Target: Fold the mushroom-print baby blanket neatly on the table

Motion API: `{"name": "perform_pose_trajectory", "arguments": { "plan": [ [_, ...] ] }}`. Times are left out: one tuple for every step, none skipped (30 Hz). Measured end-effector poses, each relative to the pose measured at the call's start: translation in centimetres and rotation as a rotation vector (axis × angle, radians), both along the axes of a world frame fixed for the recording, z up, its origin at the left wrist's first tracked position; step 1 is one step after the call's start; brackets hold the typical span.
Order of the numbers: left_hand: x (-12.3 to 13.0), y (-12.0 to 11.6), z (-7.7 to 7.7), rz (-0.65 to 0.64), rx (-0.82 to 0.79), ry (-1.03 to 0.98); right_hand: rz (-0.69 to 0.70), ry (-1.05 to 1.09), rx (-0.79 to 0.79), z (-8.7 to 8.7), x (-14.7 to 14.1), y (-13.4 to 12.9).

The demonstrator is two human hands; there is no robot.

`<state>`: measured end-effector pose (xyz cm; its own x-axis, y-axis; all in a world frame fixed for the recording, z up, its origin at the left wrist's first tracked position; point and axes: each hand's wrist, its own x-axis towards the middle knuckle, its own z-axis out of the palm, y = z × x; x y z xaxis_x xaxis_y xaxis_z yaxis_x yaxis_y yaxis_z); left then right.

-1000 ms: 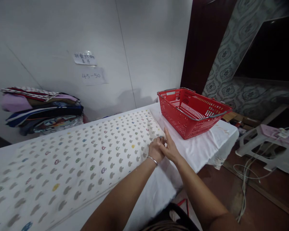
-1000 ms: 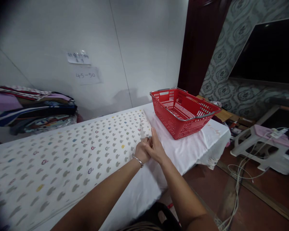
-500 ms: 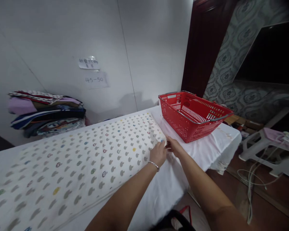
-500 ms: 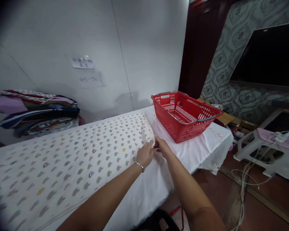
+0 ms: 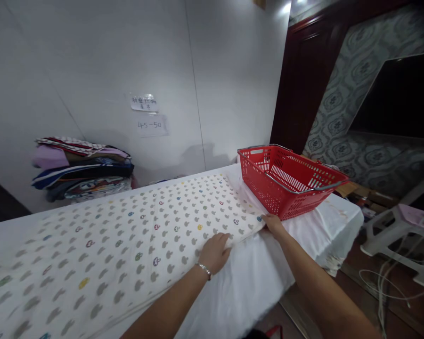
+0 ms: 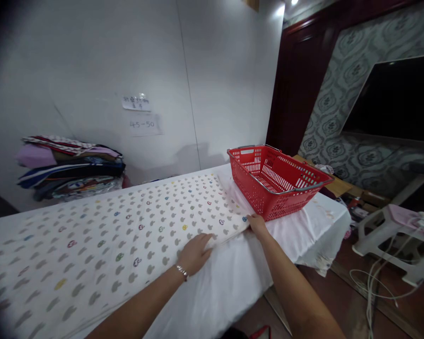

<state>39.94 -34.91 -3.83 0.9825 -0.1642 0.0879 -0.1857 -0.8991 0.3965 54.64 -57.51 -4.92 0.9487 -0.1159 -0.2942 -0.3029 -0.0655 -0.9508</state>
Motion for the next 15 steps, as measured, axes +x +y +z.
{"name": "perform_pose_trajectory", "arguments": {
  "plan": [
    [-1.1, 1.3, -0.3, 0.013, 0.019, -0.001, 0.008, 0.019, 0.003, -0.3, -0.2, -0.2],
    [-2.4, 2.5, -0.6, 0.024, 0.039, -0.002, 0.017, 0.033, 0.008, -0.6, -0.4, -0.3],
    [-3.7, 3.8, -0.9, 0.039, 0.060, 0.002, 0.025, 0.041, 0.013, -0.8, -0.5, -0.4],
    [-5.0, 5.0, -1.1, 0.062, 0.082, 0.000, 0.033, 0.044, 0.018, -0.9, -0.6, -0.4],
    [-6.3, 6.1, -1.3, 0.082, 0.105, -0.006, 0.038, 0.042, 0.021, -0.9, -0.6, -0.4],
    [-7.5, 7.1, -1.3, 0.108, 0.130, -0.016, 0.042, 0.037, 0.021, -1.0, -0.5, -0.4],
    [-8.7, 8.0, -1.4, 0.135, 0.155, -0.028, 0.045, 0.032, 0.018, -0.9, -0.5, -0.5],
    [-9.8, 8.7, -1.3, 0.160, 0.179, -0.037, 0.047, 0.027, 0.010, -0.9, -0.4, -0.5],
    [-10.9, 9.3, -1.2, 0.184, 0.198, -0.040, 0.049, 0.024, -0.003, -0.8, -0.3, -0.5],
    [-11.8, 9.8, -1.0, 0.207, 0.214, -0.036, 0.050, 0.019, -0.019, -0.8, -0.2, -0.6],
    [-12.6, 10.2, -0.8, 0.229, 0.225, -0.027, 0.049, 0.012, -0.037, -0.7, -0.1, -0.6],
    [-13.2, 10.5, -0.6, 0.253, 0.236, -0.015, 0.050, 0.001, -0.058, -0.6, 0.0, -0.7],
    [-13.8, 10.8, -0.5, 0.278, 0.248, -0.001, 0.054, -0.015, -0.080, -0.6, 0.2, -0.7],
    [-14.2, 11.0, -0.3, 0.306, 0.262, 0.012, 0.064, -0.039, -0.103, -0.5, 0.3, -0.8],
    [-14.4, 11.2, -0.2, 0.333, 0.278, 0.022, 0.079, -0.067, -0.128, -0.5, 0.4, -0.8]
  ]
}}
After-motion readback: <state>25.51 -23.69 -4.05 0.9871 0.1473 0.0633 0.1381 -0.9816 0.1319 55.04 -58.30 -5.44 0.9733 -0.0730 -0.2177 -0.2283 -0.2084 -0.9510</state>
